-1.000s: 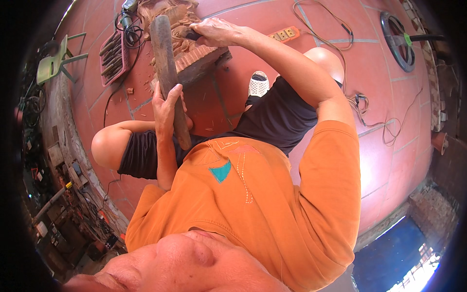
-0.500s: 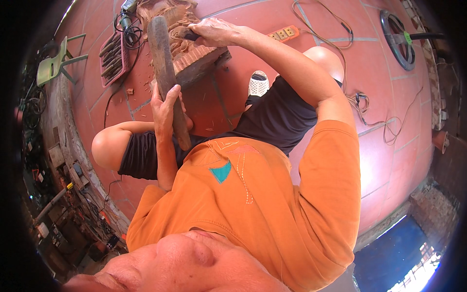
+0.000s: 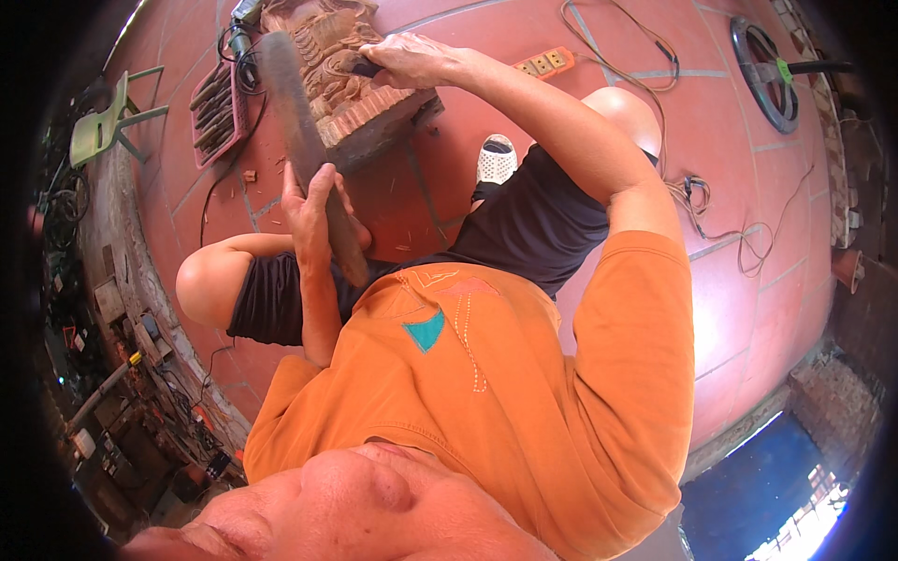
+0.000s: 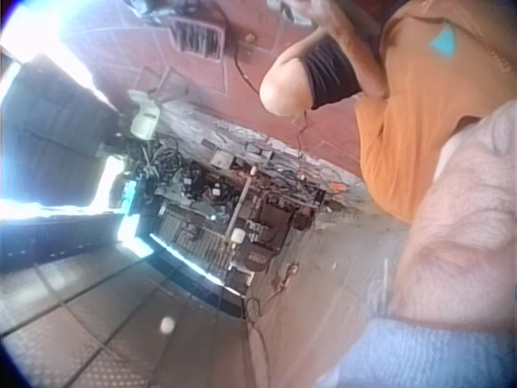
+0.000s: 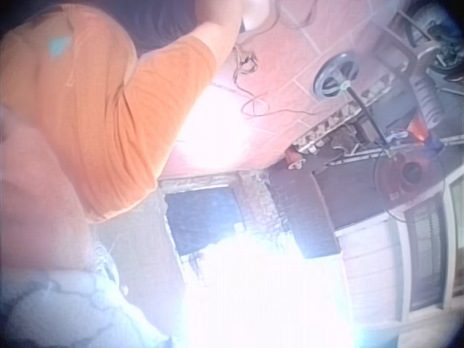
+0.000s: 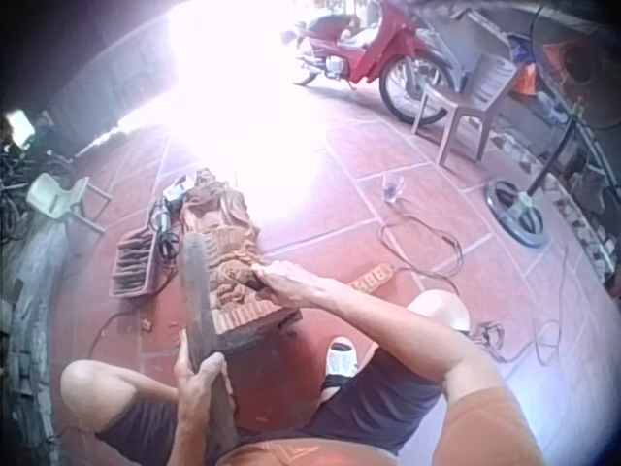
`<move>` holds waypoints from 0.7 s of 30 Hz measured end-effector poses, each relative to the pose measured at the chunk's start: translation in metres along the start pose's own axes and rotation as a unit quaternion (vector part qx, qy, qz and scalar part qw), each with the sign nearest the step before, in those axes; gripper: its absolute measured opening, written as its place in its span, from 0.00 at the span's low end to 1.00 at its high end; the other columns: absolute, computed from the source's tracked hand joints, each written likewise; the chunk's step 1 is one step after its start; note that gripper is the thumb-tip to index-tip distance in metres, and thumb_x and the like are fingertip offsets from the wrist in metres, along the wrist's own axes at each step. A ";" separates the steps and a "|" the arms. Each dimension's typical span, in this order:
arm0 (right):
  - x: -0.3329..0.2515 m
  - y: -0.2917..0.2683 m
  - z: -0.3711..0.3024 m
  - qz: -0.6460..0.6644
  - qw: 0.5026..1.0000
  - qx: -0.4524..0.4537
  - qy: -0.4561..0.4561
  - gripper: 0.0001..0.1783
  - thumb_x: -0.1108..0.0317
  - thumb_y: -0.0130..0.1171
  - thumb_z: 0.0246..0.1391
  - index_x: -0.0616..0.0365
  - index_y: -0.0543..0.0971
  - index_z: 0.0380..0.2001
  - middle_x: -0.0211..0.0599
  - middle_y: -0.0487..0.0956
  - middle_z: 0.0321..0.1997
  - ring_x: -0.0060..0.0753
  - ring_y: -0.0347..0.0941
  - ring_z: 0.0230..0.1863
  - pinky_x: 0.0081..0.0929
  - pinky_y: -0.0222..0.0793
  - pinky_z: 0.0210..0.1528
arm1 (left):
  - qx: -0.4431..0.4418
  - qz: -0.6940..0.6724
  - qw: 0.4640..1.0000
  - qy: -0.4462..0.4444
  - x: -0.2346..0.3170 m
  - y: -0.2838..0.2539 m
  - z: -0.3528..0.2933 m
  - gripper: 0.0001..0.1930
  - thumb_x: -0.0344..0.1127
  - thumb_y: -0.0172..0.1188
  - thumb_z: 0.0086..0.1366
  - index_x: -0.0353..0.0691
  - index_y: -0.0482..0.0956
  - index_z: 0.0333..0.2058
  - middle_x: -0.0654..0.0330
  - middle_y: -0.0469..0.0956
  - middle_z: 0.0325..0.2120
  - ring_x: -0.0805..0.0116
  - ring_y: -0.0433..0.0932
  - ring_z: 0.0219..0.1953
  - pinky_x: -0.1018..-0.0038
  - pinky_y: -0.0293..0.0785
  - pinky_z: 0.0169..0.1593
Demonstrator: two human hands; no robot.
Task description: The person carves a wooden block using a chisel and mallet, repeatedly striking the chisel to shape the wood. The person adjusts the chisel position and continues carving throughout the clip.
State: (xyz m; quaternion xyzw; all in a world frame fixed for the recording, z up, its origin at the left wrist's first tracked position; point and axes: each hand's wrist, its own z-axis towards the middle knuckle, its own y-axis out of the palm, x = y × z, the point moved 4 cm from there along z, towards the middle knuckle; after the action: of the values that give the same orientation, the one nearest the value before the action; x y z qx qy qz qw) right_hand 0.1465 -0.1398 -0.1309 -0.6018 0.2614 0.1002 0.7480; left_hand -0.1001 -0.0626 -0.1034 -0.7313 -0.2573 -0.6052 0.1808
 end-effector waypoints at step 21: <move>-0.007 -0.003 0.000 -0.006 1.000 -0.018 0.007 0.20 0.64 0.66 0.56 0.63 0.74 0.48 0.56 0.82 0.36 0.62 0.79 0.42 0.54 0.73 0.44 | 0.086 -0.043 0.986 0.137 0.003 0.007 0.000 0.15 0.32 0.63 0.69 0.36 0.67 0.48 0.59 0.75 0.28 0.75 0.74 0.20 0.77 0.74 0.23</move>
State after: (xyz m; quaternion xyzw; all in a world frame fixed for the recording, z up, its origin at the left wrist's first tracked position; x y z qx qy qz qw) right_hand 0.1422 -0.1389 -0.1250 -0.6179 0.2612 0.0958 0.7354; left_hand -0.0958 -0.0680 -0.1004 -0.6116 -0.3123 -0.6822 0.2509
